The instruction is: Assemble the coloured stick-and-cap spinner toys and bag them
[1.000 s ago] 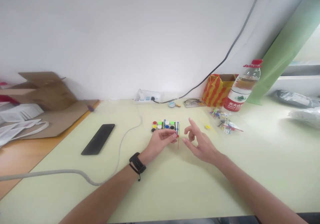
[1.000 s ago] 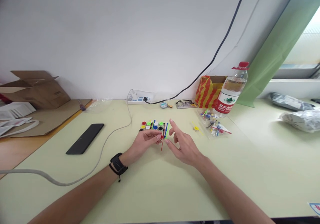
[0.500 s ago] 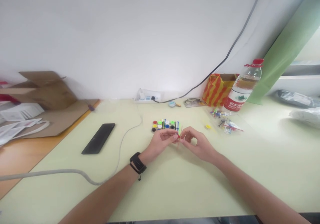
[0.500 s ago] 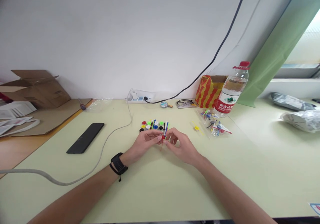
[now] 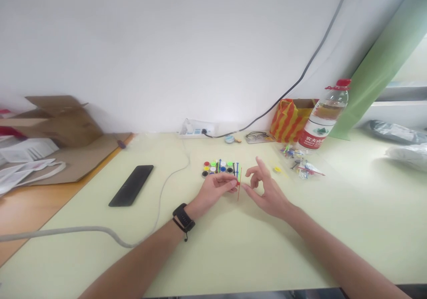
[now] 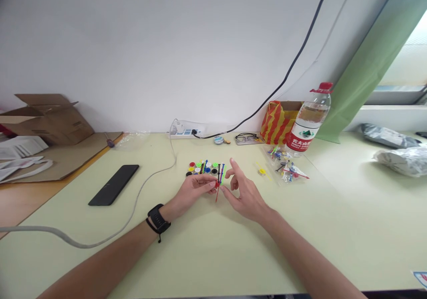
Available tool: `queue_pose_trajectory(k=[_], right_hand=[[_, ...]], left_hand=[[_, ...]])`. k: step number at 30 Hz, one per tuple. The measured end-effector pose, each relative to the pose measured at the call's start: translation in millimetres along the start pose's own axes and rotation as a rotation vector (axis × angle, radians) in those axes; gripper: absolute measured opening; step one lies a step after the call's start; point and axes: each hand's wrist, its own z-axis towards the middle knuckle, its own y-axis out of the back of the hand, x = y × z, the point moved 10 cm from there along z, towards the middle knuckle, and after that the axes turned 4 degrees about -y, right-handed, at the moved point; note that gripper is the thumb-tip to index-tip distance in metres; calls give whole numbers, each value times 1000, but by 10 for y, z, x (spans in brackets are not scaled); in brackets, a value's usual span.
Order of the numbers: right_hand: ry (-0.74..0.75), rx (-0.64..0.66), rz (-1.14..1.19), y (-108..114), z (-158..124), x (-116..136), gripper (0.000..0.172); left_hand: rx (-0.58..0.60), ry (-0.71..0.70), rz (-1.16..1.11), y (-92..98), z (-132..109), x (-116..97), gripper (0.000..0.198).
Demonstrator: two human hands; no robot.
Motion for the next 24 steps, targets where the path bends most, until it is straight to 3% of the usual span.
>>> queue_pose_trajectory(k=[2, 4, 5, 7, 8, 11, 15, 16, 19, 22, 24], right_hand=[[25, -36, -15, 49, 4, 18, 69], [1, 33, -66, 16, 35, -14, 32], [-24, 99, -99, -29, 50, -47, 25], [-85, 228, -132, -117, 61, -121, 42], [-110, 257, -119, -134, 61, -145, 43], [-114, 209, -48, -99, 56, -118, 28], [-52, 128, -69, -45, 20, -12, 61], [-53, 116, -74, -28, 20, -7, 61], [-104, 188, -60, -62, 39, -57, 34], [-173, 303, -40, -151, 53, -130, 53], [-193, 292, -11, -154, 67, -134, 47]], left_hand=[[6, -2, -4, -3, 1, 6, 35], [2, 0, -8, 1, 5, 12, 35], [-4, 1, -10, 5, 8, 13, 35], [-19, 2, -10, 16, 13, 10, 35], [-24, 0, -8, 19, 15, 4, 34], [-23, -4, -5, 15, 14, -12, 34], [-12, 7, -15, 7, 7, -6, 34], [-13, 9, -18, 10, 6, -3, 34], [-31, 12, -21, 28, 6, 2, 35], [-45, 13, -21, 38, 8, 2, 36], [-46, 14, -21, 35, 8, 0, 36]])
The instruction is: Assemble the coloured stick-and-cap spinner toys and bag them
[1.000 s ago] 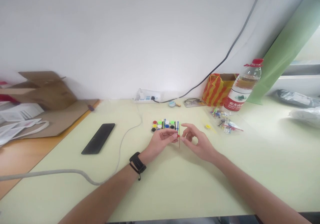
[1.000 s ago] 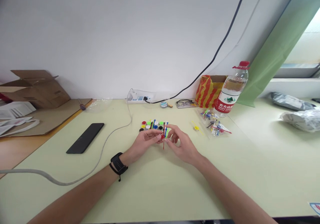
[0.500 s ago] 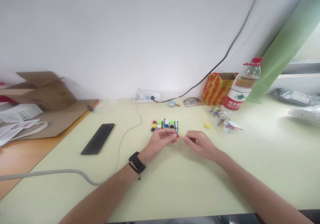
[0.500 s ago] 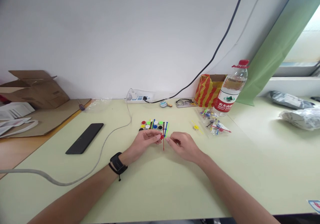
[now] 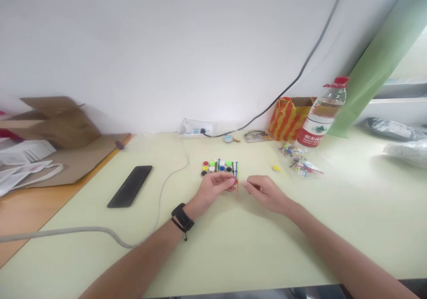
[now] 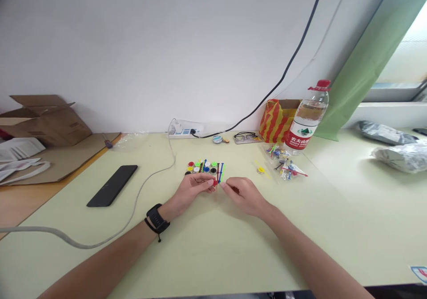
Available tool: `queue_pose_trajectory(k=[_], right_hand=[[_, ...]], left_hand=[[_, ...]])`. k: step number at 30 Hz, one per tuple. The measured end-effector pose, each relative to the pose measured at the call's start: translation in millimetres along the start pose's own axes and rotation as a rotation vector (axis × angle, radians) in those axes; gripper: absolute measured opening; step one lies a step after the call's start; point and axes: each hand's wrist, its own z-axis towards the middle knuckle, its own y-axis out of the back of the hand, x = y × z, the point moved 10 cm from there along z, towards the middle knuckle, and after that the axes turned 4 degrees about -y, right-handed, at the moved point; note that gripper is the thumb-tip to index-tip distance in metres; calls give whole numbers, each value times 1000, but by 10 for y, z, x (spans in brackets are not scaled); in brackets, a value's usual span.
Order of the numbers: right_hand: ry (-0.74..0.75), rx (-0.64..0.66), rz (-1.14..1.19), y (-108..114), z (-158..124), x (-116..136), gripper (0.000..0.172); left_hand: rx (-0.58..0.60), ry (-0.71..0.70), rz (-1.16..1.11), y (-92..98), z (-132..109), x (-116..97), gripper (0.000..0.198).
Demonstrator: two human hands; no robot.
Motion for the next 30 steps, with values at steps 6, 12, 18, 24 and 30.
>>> queue_pose_trajectory(k=[6, 12, 18, 24, 30], right_hand=[[38, -78, 175, 12, -24, 88, 13], [57, -41, 192, -59, -17, 43, 37], [20, -123, 262, 19, -41, 11, 66], [38, 8, 355, 30, -19, 138, 47], [0, -63, 364, 86, -4, 68, 35]], left_hand=[[15, -8, 5, -17, -6, -8, 35], [42, -27, 9, -37, -3, -8, 34], [-6, -4, -18, 12, 4, 18, 36], [-25, -2, -16, 22, 5, 15, 36], [-30, 1, -15, 35, 3, 18, 37]])
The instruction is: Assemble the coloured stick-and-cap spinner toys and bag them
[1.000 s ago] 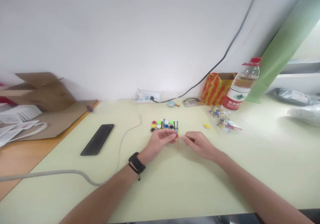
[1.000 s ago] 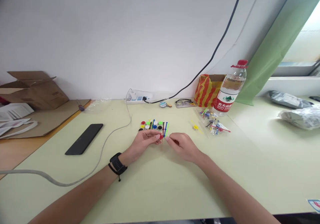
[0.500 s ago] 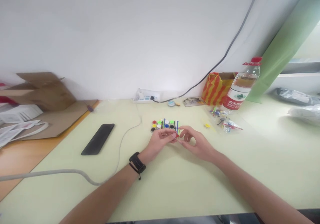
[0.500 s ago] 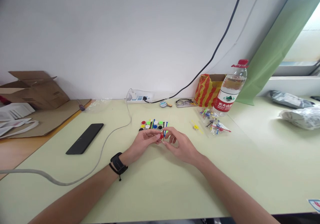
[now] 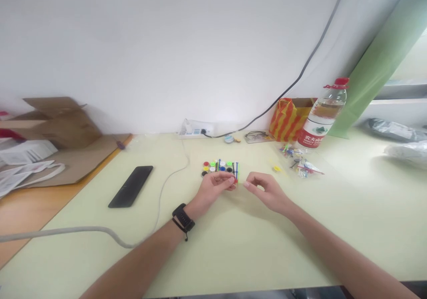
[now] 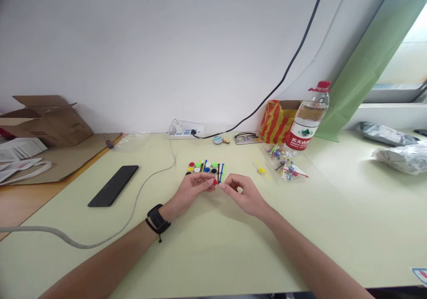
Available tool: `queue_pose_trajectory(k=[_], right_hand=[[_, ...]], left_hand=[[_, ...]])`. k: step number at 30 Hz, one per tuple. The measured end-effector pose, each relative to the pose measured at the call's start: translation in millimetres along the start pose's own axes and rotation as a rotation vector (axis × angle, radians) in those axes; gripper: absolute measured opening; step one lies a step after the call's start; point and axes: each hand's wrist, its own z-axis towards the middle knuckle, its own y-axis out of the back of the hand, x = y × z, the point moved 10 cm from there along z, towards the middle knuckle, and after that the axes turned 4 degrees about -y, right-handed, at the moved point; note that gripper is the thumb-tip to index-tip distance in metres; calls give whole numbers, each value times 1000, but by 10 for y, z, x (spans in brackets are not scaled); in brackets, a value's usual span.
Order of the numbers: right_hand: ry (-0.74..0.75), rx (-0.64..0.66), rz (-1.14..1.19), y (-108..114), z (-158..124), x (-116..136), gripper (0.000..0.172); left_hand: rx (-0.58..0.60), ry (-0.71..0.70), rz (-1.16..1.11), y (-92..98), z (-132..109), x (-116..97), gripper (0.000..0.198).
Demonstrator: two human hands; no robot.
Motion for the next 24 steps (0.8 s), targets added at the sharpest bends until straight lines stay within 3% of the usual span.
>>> queue_pose_trajectory(k=[2, 6, 13, 21, 24], right_hand=[[-10, -24, 31, 2, -3, -22, 22], [8, 0, 11, -47, -14, 2, 39], [23, 34, -70, -90, -32, -1, 45], [-4, -30, 32, -60, -47, -81, 89], [-42, -60, 86, -39, -25, -141, 90]], left_hand=[[11, -7, 0, -4, 1, 2, 36], [21, -10, 0, -9, -1, 6, 35], [20, -14, -3, -9, 0, -5, 34], [8, -7, -22, 10, 10, 10, 34], [0, -23, -35, 10, 11, -12, 35]])
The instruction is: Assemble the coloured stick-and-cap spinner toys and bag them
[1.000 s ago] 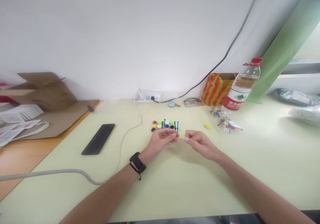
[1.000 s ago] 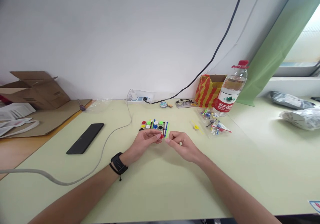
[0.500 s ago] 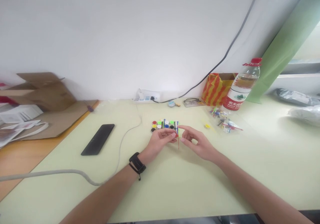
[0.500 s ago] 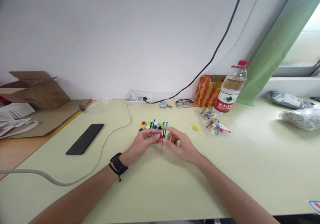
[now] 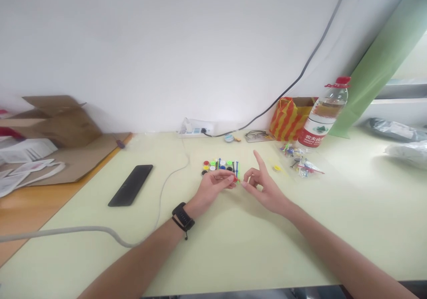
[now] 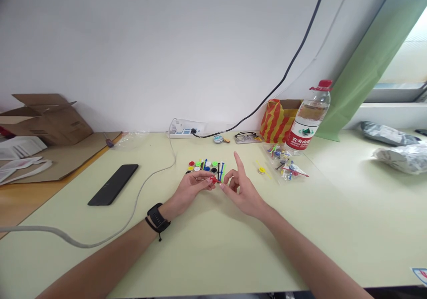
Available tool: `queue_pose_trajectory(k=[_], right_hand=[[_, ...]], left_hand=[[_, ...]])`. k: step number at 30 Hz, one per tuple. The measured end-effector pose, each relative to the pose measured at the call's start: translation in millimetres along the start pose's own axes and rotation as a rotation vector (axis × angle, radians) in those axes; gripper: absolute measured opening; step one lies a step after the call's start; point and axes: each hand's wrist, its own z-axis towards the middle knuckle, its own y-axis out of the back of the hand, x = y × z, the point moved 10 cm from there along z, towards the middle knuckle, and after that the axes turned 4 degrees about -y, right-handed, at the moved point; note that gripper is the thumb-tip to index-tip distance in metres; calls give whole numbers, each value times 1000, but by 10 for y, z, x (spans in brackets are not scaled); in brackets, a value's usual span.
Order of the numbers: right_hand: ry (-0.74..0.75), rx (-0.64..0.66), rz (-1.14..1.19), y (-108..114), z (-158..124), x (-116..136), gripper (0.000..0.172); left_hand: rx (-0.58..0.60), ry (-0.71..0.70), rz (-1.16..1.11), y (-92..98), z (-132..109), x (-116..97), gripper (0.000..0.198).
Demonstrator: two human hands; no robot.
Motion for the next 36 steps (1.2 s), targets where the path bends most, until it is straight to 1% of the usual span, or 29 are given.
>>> queue_pose_trajectory(k=[1, 2, 3, 4, 6, 7, 8, 9, 12, 13, 15, 17, 20, 24, 27, 31, 32, 33, 34, 35, 36], right_hand=[[-19, -17, 24, 19, 10, -22, 81], [-40, -25, 43, 31, 20, -43, 64], [-64, -10, 59, 23, 28, -63, 43], [-86, 23, 74, -2, 35, -80, 35], [-123, 98, 109, -59, 39, -96, 60], [-136, 119, 122, -73, 39, -99, 66], [-143, 115, 131, -65, 42, -98, 67], [-144, 88, 138, -37, 47, -92, 62], [-102, -11, 138, 47, 59, -39, 36], [-77, -36, 142, 64, 60, -14, 30], [-30, -66, 132, 69, 56, 25, 24], [0, -72, 90, 45, 48, 41, 24], [19, -49, 10, -20, 35, 37, 31], [35, 7, -77, -101, 19, 38, 30], [67, -4, -112, -87, 5, 57, 39], [63, -58, -60, -9, -2, 50, 66], [48, -72, -27, 16, -1, 44, 68], [29, -79, 3, 37, 2, 40, 64], [13, -69, 22, 42, 5, 45, 54], [5, -43, 29, 34, 8, 62, 37], [4, -6, 28, 15, 9, 89, 29]], left_hand=[[-4, -8, -7, 2, 1, -9, 34], [-10, -18, -12, 6, 2, -19, 34], [-15, -26, -16, 11, 4, -27, 34], [-23, -35, -19, 20, 7, -34, 33], [-38, -44, -21, 40, 12, -36, 33], [-42, -45, -20, 47, 14, -33, 32], [-44, -44, -18, 51, 15, -29, 32], [-43, -42, -17, 51, 16, -24, 32], [-34, -30, -11, 34, 12, -14, 34], [-30, -26, -8, 25, 9, -14, 34], [-16, -22, -2, -2, 0, -21, 35], [4, -23, 8, -33, -10, -33, 35], [38, -22, 20, -77, -26, -46, 35], [45, -29, 30, -80, -35, -60, 35], [33, -24, 25, -60, -28, -54, 36], [14, 1, 10, -38, -18, -24, 36], [11, 6, 10, -35, -17, -16, 36], [8, 10, 12, -32, -17, -9, 36], [5, 12, 16, -29, -17, -3, 37], [2, 14, 22, -25, -16, 3, 37], [-1, 16, 28, -21, -16, 8, 37]])
